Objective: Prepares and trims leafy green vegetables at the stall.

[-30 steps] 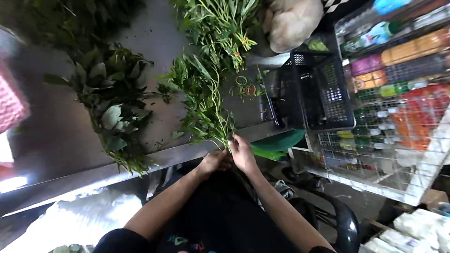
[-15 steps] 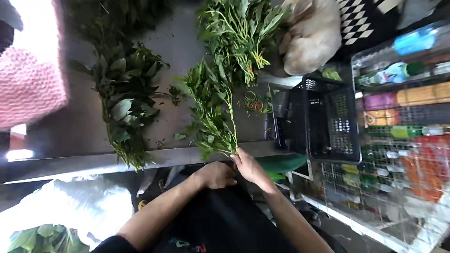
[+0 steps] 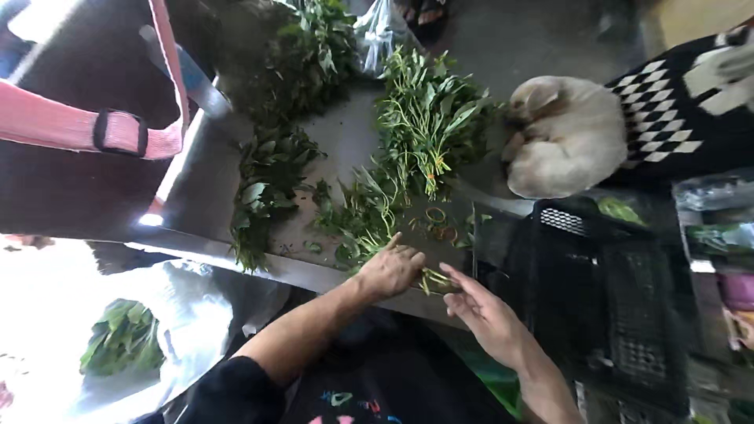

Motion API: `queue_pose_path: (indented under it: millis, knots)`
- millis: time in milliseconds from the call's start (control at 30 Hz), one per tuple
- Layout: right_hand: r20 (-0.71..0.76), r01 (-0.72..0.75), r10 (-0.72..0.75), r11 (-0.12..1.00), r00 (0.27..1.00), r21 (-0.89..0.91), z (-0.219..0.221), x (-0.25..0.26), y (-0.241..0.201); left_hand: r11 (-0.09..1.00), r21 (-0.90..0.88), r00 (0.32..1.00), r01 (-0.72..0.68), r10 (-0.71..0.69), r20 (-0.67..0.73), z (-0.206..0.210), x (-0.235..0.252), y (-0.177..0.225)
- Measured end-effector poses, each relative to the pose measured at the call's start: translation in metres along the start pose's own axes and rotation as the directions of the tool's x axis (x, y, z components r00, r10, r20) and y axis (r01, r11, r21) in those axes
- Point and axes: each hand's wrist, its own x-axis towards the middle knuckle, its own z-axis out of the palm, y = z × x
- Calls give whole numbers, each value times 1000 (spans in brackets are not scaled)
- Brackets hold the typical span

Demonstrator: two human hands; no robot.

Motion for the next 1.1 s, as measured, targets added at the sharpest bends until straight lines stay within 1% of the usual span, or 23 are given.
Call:
queue_pose_path:
  millis: [33,100,167,200,233,267,333,367,400,433,500,533,567,633,667,700,733,800,867,933,967,1000,1100]
  knots:
    - [-39,-21,20,999,999,-25,-3,1,14,996,-60,998,60,-59,11,-9,-1,-2]
    - [-154,-169,146,975,977,-146,3,6,44,964,-204,981,170,-185,-56,-34,-7,-2]
    - [-209,-342,290,896,934,-285,16,17,69,923,-298,935,243,-305,-183,-74,-17,4]
    - [-231,-388,324,854,918,-347,24,24,81,907,-344,898,243,-345,-275,-99,-24,10]
    - [-265,-414,330,822,906,-390,30,30,90,897,-395,857,196,-353,-377,-124,-33,20]
    - [-295,-435,338,811,894,-391,33,35,95,884,-459,814,91,-331,-477,-149,-47,32]
    - [-341,-468,364,830,867,-304,28,42,100,828,-519,723,-213,-223,-654,-193,-77,63]
    - [-357,-498,400,832,844,-244,24,46,102,798,-512,667,-316,-197,-718,-211,-90,83]
    - [-367,-524,439,834,820,-173,22,49,105,801,-485,622,-351,-188,-760,-227,-102,100]
    - [-377,-540,468,834,799,-108,20,51,109,817,-472,599,-331,-205,-774,-237,-111,113]
    - [-406,-552,500,834,765,-13,20,52,116,849,-510,632,-137,-322,-705,-243,-120,118]
    - [-409,-555,513,831,755,18,19,52,116,842,-539,670,-3,-398,-627,-237,-121,110]
    - [-412,-556,525,829,744,52,18,51,114,813,-561,714,154,-484,-506,-227,-118,100]
    - [-460,-511,485,856,744,77,16,47,105,685,-593,768,423,-618,-167,-195,-102,76]
    - [-485,-475,446,877,752,69,14,44,97,615,-603,776,508,-630,11,-176,-93,64]
    - [-502,-429,392,902,771,45,11,39,88,547,-622,769,561,-623,146,-156,-86,52]
    - [-511,-359,313,933,800,9,9,32,76,484,-643,757,593,-607,242,-135,-81,41]
    - [-469,-207,140,974,872,-93,3,19,51,413,-662,739,625,-587,331,-101,-75,27]
    - [-383,-85,19,984,924,-157,0,11,29,433,-620,725,654,-594,349,-74,-66,20]
    - [-286,15,-85,971,954,-240,4,11,16,503,-515,710,694,-599,371,-55,-54,17]
    - [-223,49,-115,959,968,-280,7,14,14,537,-457,702,709,-596,389,-46,-49,16]
    - [-149,59,-108,951,983,-303,11,20,15,565,-404,695,719,-591,410,-37,-44,13]
    - [76,36,-9,931,997,-362,21,37,22,615,-313,683,724,-574,452,-8,-33,2]
